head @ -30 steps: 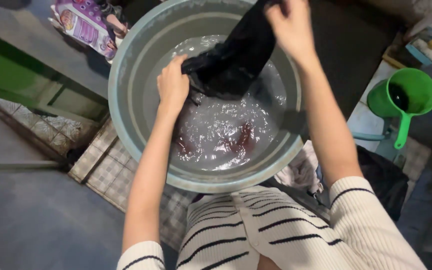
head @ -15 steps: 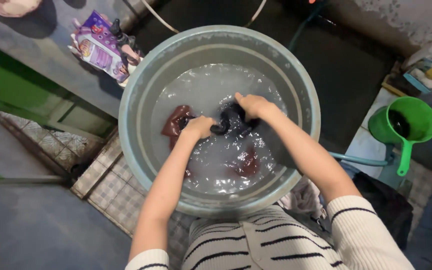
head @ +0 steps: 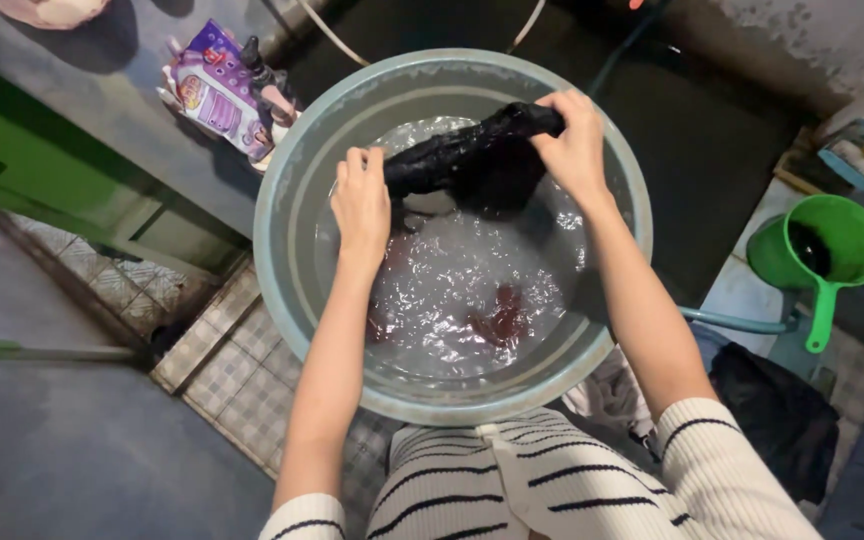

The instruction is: Hand wash several items of clothing in a basin with water and detergent.

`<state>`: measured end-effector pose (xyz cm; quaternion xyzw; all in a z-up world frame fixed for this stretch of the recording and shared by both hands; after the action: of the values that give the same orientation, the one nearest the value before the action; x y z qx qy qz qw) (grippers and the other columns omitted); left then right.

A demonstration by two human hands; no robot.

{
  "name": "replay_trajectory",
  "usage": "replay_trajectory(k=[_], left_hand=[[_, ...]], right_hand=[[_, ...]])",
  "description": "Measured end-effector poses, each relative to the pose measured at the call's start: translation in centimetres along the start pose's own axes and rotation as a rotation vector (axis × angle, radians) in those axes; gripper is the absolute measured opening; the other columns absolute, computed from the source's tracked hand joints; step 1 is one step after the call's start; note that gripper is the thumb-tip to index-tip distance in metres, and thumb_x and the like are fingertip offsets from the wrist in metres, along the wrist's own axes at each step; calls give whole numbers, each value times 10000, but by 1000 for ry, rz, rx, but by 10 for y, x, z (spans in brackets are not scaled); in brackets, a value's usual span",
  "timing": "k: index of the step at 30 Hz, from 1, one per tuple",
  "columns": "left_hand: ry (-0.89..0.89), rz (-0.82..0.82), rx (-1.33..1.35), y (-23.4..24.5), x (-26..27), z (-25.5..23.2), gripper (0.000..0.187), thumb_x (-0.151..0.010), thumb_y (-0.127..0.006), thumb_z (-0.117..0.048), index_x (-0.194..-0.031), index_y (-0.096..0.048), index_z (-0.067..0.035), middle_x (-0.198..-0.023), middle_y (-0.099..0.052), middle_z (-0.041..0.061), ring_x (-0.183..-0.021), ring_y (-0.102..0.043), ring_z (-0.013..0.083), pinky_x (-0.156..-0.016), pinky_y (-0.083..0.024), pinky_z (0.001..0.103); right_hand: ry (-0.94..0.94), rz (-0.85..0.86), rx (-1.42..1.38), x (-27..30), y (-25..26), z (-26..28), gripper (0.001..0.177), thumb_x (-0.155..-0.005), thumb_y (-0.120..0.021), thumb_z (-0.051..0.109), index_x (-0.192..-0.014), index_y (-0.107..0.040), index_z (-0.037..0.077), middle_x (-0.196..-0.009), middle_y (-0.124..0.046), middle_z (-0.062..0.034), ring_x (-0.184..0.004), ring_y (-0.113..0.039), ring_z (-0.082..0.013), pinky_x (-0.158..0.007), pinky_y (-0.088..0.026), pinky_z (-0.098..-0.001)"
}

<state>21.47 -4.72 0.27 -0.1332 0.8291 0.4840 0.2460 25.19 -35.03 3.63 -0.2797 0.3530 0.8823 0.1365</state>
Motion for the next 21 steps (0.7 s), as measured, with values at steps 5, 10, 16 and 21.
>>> replay_trajectory(k=[5, 10, 16, 21], left_hand=[[-28, 343, -170, -81, 27, 49, 253, -889, -604, 12, -1114, -678, -74, -1090, -668, 138, -1021, -661, 372, -813, -582, 480], [-72, 682, -206, -143, 62, 66, 230, -863, -650, -35, -1070, -721, -104, -1137, -708, 147, -1077, -675, 377, -886, -572, 490], [105, 773, -137, -113, 47, 30, 403, -749, -814, -306, -1044, -720, -49, -1069, -717, 200, -1053, -688, 374, -892, -557, 488], [380, 510, 176, -101, 11, 40, 393, -872, -711, -373, -1044, -752, -22, -987, -727, 269, -982, -688, 455, -862, -536, 521]], right_hand=[[-29, 349, 94, 22, -38, -33, 377, -758, -677, -34, -1130, -639, 15, -976, -698, -227, -967, -679, -453, -806, -540, -503], [20, 736, 397, 54, -87, -64, 355, -773, -672, 7, -1119, -638, 80, -963, -702, -244, -953, -681, -460, -825, -554, -539], [36, 883, 328, 51, -86, -45, 378, -792, -672, 39, -1159, -594, 87, -956, -702, -252, -965, -676, -468, -827, -539, -546], [55, 434, -62, 7, -46, -24, 406, -788, -646, -23, -1181, -576, 48, -1035, -710, -225, -1016, -685, -450, -847, -547, -481]])
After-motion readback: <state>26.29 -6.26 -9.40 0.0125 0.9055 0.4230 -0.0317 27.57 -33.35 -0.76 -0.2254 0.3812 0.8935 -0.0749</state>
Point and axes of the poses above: each hand's wrist, its own x-axis away from the middle knuckle, its own y-axis out of the back of the hand, z = x × y, the point moved 2 cm from there along -x, towards the middle knuckle
